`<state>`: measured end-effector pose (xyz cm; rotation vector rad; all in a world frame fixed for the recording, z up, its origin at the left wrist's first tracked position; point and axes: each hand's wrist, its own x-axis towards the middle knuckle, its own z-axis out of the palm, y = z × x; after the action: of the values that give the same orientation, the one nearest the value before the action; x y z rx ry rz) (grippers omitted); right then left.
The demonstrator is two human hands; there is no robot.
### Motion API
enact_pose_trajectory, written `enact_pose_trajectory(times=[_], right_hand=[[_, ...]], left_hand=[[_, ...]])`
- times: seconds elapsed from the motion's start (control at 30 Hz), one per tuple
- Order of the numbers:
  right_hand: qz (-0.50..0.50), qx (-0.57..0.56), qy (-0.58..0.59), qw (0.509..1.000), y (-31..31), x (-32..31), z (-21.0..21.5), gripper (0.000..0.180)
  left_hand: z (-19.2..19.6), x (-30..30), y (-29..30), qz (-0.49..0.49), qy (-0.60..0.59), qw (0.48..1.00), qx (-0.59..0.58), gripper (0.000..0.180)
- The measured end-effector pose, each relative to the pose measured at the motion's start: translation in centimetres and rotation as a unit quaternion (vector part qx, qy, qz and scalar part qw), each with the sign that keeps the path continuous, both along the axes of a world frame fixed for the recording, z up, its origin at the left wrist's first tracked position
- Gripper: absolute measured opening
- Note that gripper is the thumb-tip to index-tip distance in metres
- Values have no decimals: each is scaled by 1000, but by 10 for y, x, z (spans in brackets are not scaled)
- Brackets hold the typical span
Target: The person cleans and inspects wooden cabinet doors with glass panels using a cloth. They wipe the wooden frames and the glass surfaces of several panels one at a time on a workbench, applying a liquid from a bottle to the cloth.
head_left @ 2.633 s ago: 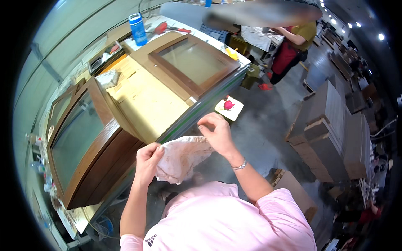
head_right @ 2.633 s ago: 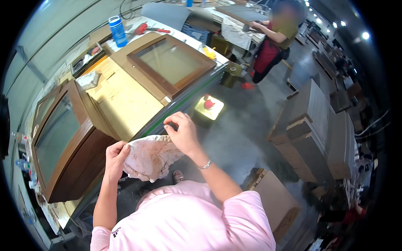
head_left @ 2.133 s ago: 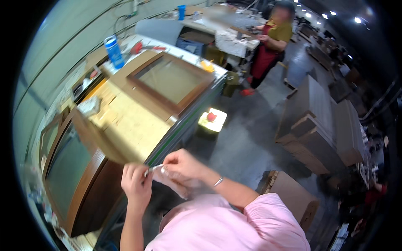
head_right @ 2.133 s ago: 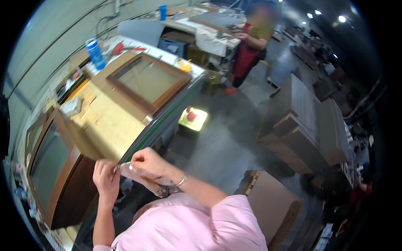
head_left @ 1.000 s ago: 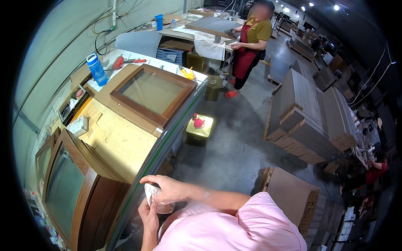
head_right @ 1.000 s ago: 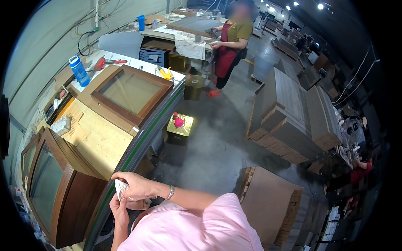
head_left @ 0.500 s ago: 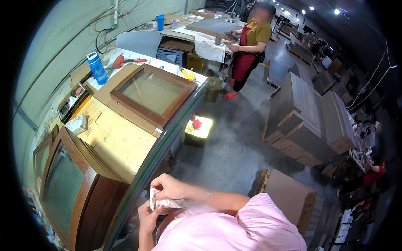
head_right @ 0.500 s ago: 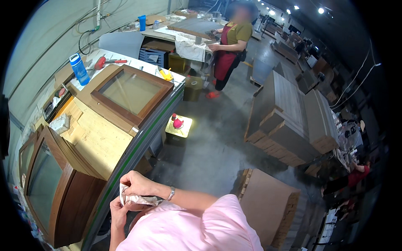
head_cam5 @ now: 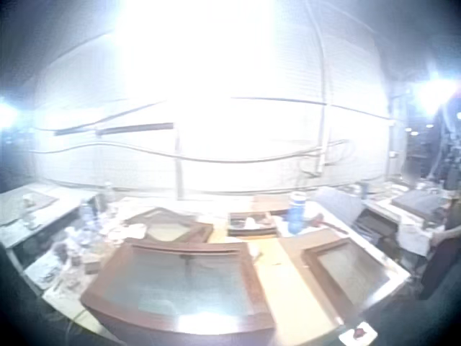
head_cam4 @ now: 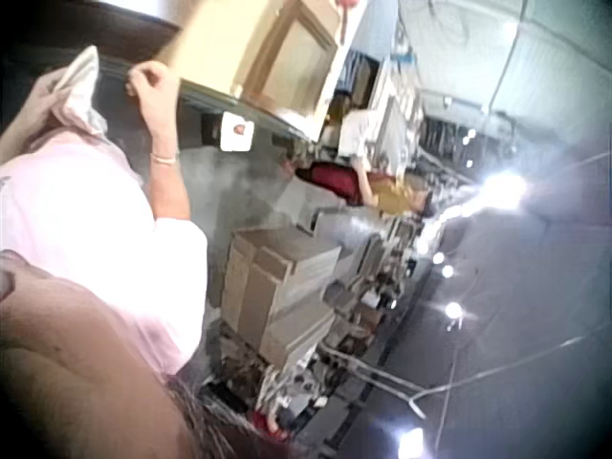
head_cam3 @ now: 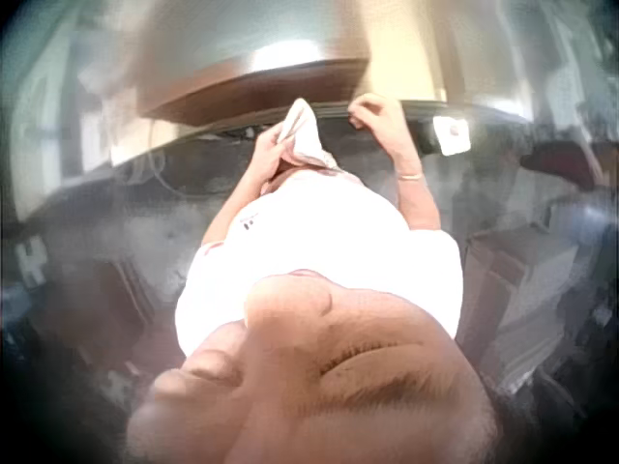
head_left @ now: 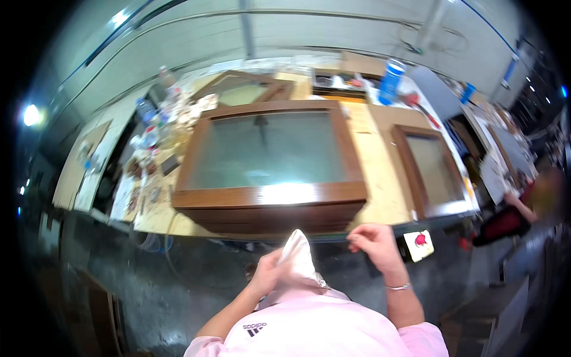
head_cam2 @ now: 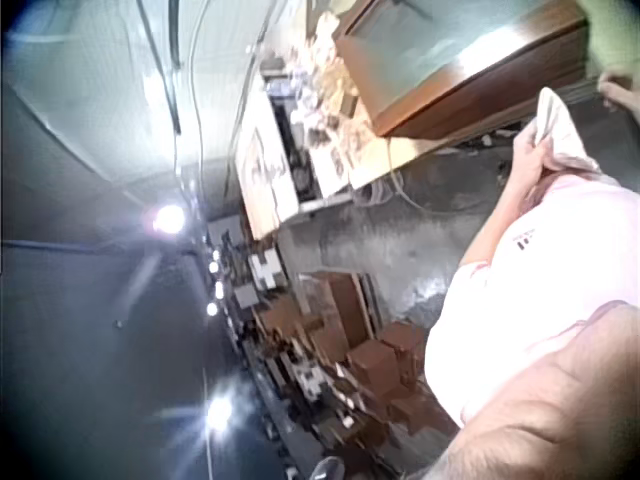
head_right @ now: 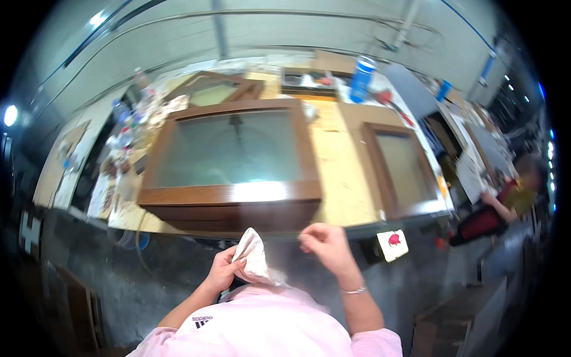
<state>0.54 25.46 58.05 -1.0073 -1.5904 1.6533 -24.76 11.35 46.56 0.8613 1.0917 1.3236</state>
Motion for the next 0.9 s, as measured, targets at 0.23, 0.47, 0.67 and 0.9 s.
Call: enact_pose_trajectory(times=[0.23,0.47,0.67,0.9], right_hand=[[156,196,-25,968,32,-200,91,10],[303,167,-129,929,92,-510,89,35],[150,274,-369,875,162,-694,-9,53],[42,253,-272,928,181,-752,-73,59]], left_hand=[[18,-166,-86,246,-124,961,24,36],[16,-305,-93,307,-211,926,56,39],[9,-357,-66,283,-308,908,38,42],[-1,-396,-45,274,-358,892,-15,32]])
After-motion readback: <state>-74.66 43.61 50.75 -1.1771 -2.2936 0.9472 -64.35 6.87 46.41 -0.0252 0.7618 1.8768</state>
